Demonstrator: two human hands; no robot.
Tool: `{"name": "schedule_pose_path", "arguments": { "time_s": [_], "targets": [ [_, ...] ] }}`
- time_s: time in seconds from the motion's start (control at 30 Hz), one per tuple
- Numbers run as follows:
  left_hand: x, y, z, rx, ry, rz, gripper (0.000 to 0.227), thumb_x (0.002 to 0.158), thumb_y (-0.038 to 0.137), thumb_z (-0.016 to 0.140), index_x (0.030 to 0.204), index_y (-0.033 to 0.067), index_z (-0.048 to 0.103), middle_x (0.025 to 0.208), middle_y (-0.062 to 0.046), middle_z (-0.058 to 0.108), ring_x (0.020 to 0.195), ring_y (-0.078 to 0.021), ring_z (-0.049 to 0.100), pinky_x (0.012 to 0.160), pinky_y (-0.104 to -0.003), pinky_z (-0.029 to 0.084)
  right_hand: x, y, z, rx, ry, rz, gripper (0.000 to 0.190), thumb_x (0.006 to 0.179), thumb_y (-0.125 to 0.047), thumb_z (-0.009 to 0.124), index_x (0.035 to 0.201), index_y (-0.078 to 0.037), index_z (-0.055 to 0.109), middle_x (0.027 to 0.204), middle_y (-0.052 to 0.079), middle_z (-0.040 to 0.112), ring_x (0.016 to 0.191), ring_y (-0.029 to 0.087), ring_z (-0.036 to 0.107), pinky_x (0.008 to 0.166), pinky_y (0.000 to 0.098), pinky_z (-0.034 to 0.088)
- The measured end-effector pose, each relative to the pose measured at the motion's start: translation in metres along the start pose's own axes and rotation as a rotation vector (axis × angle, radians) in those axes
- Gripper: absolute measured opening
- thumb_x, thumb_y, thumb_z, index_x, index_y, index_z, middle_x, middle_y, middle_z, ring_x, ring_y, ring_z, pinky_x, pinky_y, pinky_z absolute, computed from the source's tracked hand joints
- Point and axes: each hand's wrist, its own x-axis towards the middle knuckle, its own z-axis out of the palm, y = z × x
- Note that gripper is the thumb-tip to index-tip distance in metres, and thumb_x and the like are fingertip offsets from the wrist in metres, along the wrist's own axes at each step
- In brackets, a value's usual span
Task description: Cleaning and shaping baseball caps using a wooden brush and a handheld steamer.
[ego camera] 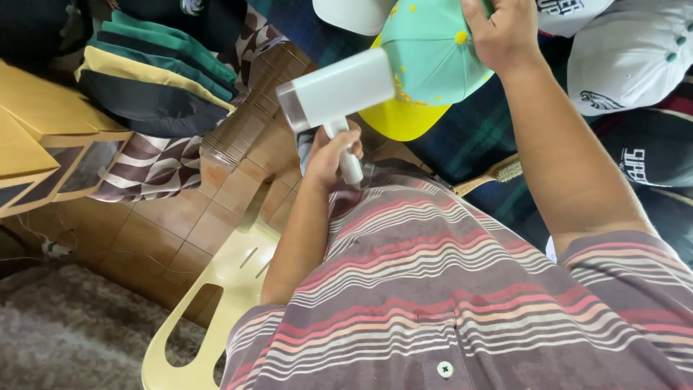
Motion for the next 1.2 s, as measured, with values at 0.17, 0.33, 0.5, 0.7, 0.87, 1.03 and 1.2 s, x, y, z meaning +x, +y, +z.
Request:
{"name": "schedule_pose_path", "arguments": {
  "time_s": [0.17, 0.33, 0.5, 0.7, 0.87, 1.03, 1.2],
  "targets": [
    [-0.001, -0.014, 0.013, -0.186, 0.095, -0.162, 0.041, 0.087, 0.016, 0.074, 0.119, 0.0066, 0.05, 0.097, -0.014, 0.065, 0.057, -0.0168, 0.056, 0.055, -0.033, 0.05, 0.003, -0.005, -0.006, 0.018, 0.045, -0.095, 0.037, 0.117, -0.031, 0.057, 0.131, -0.001, 0.074, 0.119, 0.018, 0.071, 0.105, 0.04, 0.065, 0.075, 0.0491, 0.05],
    [0.022, 0.014, 0.017, -0.319, 0.01, -0.062, 0.035, 0.09, 0.019, 0.072, 0.114, 0.0097, 0.048, 0.082, -0.007, 0.058, 0.055, -0.0117, 0.052, 0.052, -0.027, 0.047, 0.001, -0.001, 0.001, 0.01, 0.038, -0.026, 0.033, 0.118, -0.034, 0.06, 0.126, -0.004, 0.071, 0.109, 0.014, 0.067, 0.098, 0.033, 0.062, 0.069, 0.0406, 0.049],
    [0.018, 0.011, 0.002, -0.306, -0.144, -0.097, 0.031, 0.09, 0.013, 0.07, 0.114, 0.0095, 0.05, 0.079, -0.006, 0.055, 0.056, -0.0107, 0.049, 0.053, -0.025, 0.045, 0.005, -0.002, -0.001, 0.021, 0.059, -0.08, 0.037, 0.117, -0.033, 0.059, 0.121, 0.0, 0.076, 0.106, 0.015, 0.072, 0.094, 0.034, 0.066, 0.066, 0.0425, 0.05],
    [0.026, 0.015, 0.007, -0.319, -0.038, -0.177, 0.031, 0.088, 0.02, 0.074, 0.105, 0.0113, 0.05, 0.08, -0.004, 0.052, 0.054, -0.0095, 0.048, 0.054, -0.027, 0.044, 0.003, -0.004, 0.006, -0.018, 0.048, 0.111, 0.033, 0.114, -0.042, 0.063, 0.125, -0.012, 0.073, 0.115, 0.01, 0.071, 0.098, 0.03, 0.066, 0.071, 0.034, 0.057],
    [-0.002, 0.034, 0.023, -0.069, -0.009, -0.022, 0.045, 0.091, 0.009, 0.069, 0.13, 0.0131, 0.047, 0.083, -0.009, 0.059, 0.061, -0.0131, 0.054, 0.052, -0.027, 0.05, 0.002, -0.006, 0.006, -0.017, 0.04, 0.105, 0.037, 0.114, -0.042, 0.062, 0.13, -0.012, 0.074, 0.121, 0.012, 0.072, 0.102, 0.033, 0.067, 0.077, 0.0394, 0.058],
    [-0.011, 0.034, 0.027, 0.154, 0.005, 0.096, 0.022, 0.089, 0.008, 0.066, 0.107, 0.0035, 0.054, 0.078, -0.009, 0.057, 0.052, -0.0169, 0.054, 0.048, -0.031, 0.048, 0.001, -0.003, 0.006, -0.034, 0.038, 0.099, 0.038, 0.115, -0.043, 0.061, 0.127, -0.011, 0.075, 0.118, 0.012, 0.071, 0.1, 0.033, 0.066, 0.073, 0.038, 0.057],
    [-0.015, 0.07, 0.044, 0.254, -0.015, 0.141, 0.01, 0.085, 0.0, 0.062, 0.094, 0.0035, 0.057, 0.063, -0.007, 0.053, 0.045, -0.0143, 0.051, 0.044, -0.03, 0.046, 0.003, -0.005, 0.004, -0.015, 0.031, 0.056, 0.038, 0.115, -0.038, 0.061, 0.131, -0.007, 0.075, 0.122, 0.015, 0.071, 0.103, 0.038, 0.065, 0.075, 0.0445, 0.056]
  ]
}}
